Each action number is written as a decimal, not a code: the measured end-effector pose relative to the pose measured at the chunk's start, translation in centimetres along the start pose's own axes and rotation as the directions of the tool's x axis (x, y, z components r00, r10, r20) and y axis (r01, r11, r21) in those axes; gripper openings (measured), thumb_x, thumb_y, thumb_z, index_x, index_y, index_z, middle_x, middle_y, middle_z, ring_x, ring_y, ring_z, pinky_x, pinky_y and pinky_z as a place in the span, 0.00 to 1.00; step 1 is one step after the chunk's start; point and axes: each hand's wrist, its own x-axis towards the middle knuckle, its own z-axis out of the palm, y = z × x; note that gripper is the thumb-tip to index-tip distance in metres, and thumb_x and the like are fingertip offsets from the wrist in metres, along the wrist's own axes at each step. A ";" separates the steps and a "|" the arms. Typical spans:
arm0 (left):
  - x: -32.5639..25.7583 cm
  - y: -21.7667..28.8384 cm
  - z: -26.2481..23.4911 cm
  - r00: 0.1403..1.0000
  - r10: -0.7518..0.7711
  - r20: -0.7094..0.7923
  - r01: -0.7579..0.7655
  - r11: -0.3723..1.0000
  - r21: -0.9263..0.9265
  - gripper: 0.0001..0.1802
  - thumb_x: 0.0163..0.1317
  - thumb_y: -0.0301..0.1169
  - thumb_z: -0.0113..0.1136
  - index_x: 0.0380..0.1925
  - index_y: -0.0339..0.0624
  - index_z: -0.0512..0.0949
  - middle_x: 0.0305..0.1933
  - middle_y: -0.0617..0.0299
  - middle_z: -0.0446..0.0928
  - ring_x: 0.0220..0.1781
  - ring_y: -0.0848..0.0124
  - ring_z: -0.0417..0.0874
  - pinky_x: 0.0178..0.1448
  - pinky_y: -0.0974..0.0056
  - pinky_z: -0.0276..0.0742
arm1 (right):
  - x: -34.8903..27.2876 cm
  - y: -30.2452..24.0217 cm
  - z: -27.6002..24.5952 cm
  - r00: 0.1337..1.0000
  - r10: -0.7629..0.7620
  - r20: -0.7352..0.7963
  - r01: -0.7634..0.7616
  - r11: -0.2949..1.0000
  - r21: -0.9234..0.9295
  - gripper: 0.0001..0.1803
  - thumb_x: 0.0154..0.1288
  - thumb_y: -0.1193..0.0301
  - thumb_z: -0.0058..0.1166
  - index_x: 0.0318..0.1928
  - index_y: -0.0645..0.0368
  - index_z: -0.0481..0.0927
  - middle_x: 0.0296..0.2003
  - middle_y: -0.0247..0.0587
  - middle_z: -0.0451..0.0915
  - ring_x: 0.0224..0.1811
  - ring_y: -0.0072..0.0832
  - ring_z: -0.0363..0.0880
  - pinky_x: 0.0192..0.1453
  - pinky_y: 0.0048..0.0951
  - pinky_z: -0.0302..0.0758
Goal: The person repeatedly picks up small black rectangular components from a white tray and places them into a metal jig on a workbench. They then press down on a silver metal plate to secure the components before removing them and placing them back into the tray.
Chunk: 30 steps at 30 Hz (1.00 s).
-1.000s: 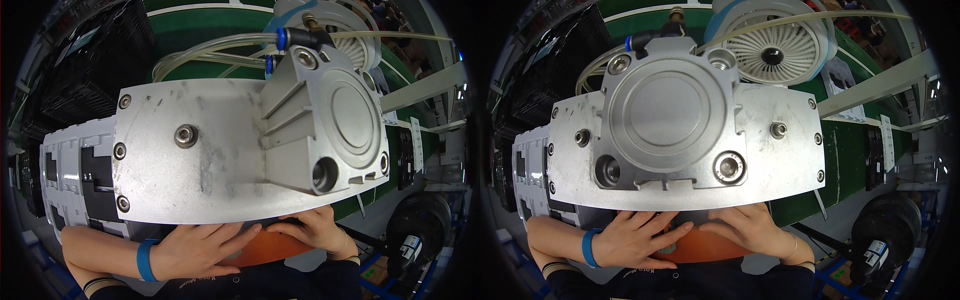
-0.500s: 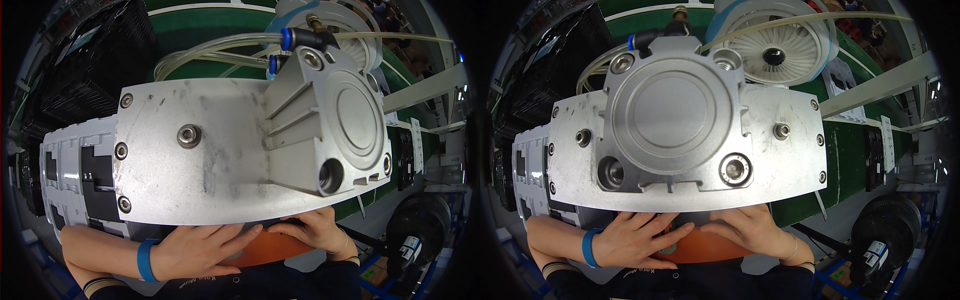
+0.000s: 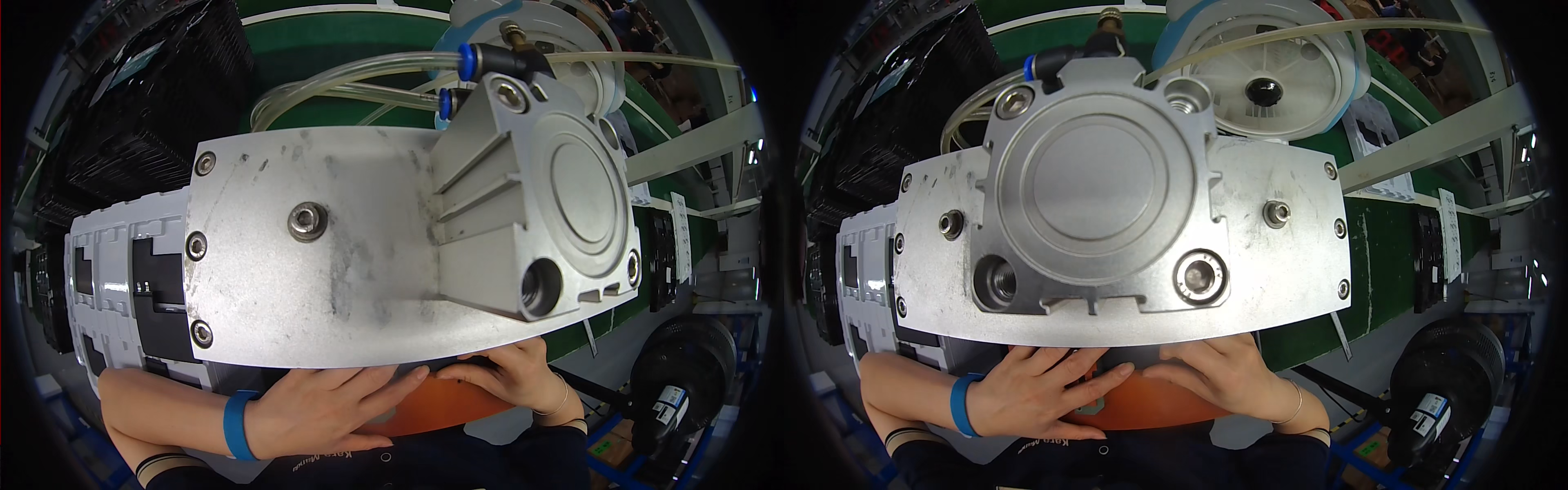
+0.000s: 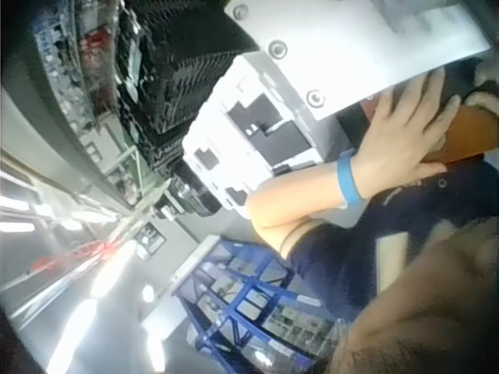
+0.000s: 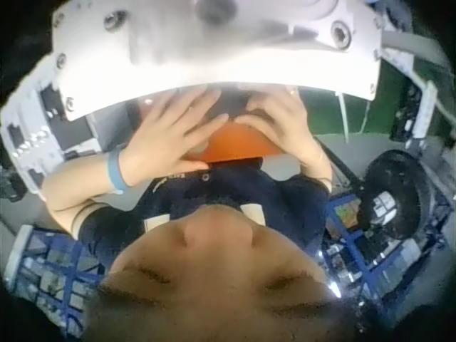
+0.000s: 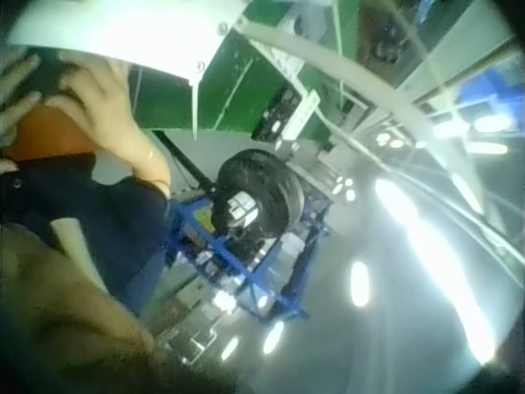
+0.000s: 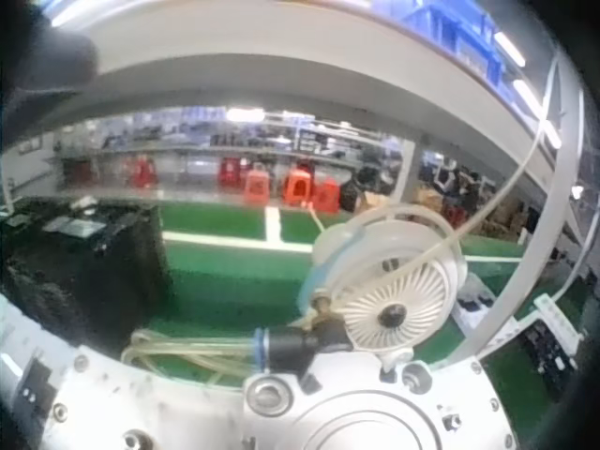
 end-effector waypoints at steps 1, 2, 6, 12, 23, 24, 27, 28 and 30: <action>0.0 0.0 -0.1 1.000 0.000 0.000 0.000 1.000 0.004 0.44 0.56 0.69 0.57 0.69 0.61 0.69 0.68 0.54 0.68 0.72 0.51 0.63 0.72 0.43 0.56 | 0.0 0.0 0.0 1.000 -0.001 0.001 0.001 1.000 -0.004 0.19 0.45 0.68 0.78 0.38 0.63 0.87 0.36 0.41 0.87 0.38 0.33 0.86 0.45 0.30 0.80; 0.0 0.0 -0.1 1.000 0.000 0.001 0.000 1.000 0.008 0.44 0.56 0.69 0.57 0.69 0.61 0.69 0.68 0.54 0.68 0.72 0.51 0.64 0.72 0.43 0.57 | 0.0 0.1 0.0 1.000 -0.003 0.003 0.003 1.000 -0.008 0.20 0.44 0.68 0.78 0.38 0.63 0.87 0.36 0.41 0.87 0.38 0.33 0.86 0.45 0.30 0.80; 0.0 0.0 0.1 1.000 0.004 -0.004 -0.004 1.000 -0.007 0.44 0.56 0.69 0.57 0.69 0.61 0.69 0.68 0.54 0.68 0.72 0.52 0.64 0.71 0.44 0.58 | 0.1 -0.1 0.0 1.000 -0.010 -0.013 0.010 1.000 -0.009 0.20 0.44 0.67 0.78 0.38 0.63 0.87 0.36 0.41 0.87 0.38 0.34 0.86 0.45 0.30 0.80; 0.1 -0.1 0.0 1.000 0.011 -0.012 -0.011 1.000 -0.005 0.44 0.56 0.68 0.57 0.69 0.61 0.69 0.67 0.54 0.69 0.71 0.53 0.65 0.71 0.45 0.59 | 0.2 -0.1 0.0 0.999 -0.032 -0.031 0.030 0.999 -0.045 0.20 0.43 0.67 0.78 0.37 0.63 0.87 0.36 0.41 0.86 0.38 0.33 0.85 0.45 0.30 0.80; 0.1 -0.2 0.0 1.000 0.017 -0.020 -0.016 0.999 0.032 0.45 0.55 0.70 0.56 0.69 0.60 0.69 0.66 0.54 0.69 0.71 0.53 0.65 0.71 0.43 0.57 | 0.2 0.0 0.1 0.999 -0.030 -0.033 0.029 0.999 -0.028 0.19 0.43 0.67 0.79 0.34 0.62 0.86 0.32 0.39 0.85 0.32 0.31 0.84 0.39 0.28 0.79; 0.1 -0.2 -0.1 1.000 0.020 -0.018 -0.019 0.999 0.042 0.45 0.55 0.70 0.56 0.69 0.60 0.69 0.66 0.54 0.69 0.71 0.53 0.65 0.71 0.44 0.57 | 0.2 0.1 0.1 0.999 -0.036 -0.034 0.034 0.999 -0.032 0.19 0.43 0.66 0.79 0.34 0.62 0.86 0.32 0.39 0.85 0.32 0.30 0.84 0.39 0.28 0.79; 0.2 -0.2 0.0 0.999 0.028 -0.021 -0.027 0.999 0.042 0.45 0.55 0.70 0.56 0.69 0.60 0.69 0.66 0.55 0.69 0.71 0.53 0.65 0.71 0.44 0.56 | 0.1 -0.1 0.2 0.998 -0.032 -0.054 0.029 0.998 -0.058 0.19 0.42 0.66 0.79 0.34 0.62 0.86 0.32 0.39 0.85 0.33 0.30 0.84 0.39 0.27 0.79; 0.1 -0.2 0.0 0.999 0.025 -0.019 -0.025 0.999 0.035 0.45 0.55 0.69 0.57 0.70 0.60 0.68 0.66 0.54 0.69 0.71 0.53 0.65 0.71 0.45 0.56 | 0.1 -0.1 0.1 0.998 -0.041 -0.050 0.038 0.997 -0.063 0.19 0.42 0.66 0.79 0.33 0.62 0.85 0.32 0.39 0.85 0.33 0.30 0.84 0.38 0.27 0.79; 0.1 -0.1 0.1 1.000 0.022 -0.017 -0.022 1.000 0.020 0.45 0.55 0.69 0.57 0.70 0.60 0.68 0.66 0.54 0.69 0.70 0.54 0.65 0.72 0.45 0.56 | 0.3 -0.1 0.0 0.997 -0.057 -0.044 0.053 0.996 -0.075 0.19 0.42 0.66 0.79 0.32 0.61 0.84 0.33 0.39 0.85 0.33 0.30 0.84 0.38 0.27 0.79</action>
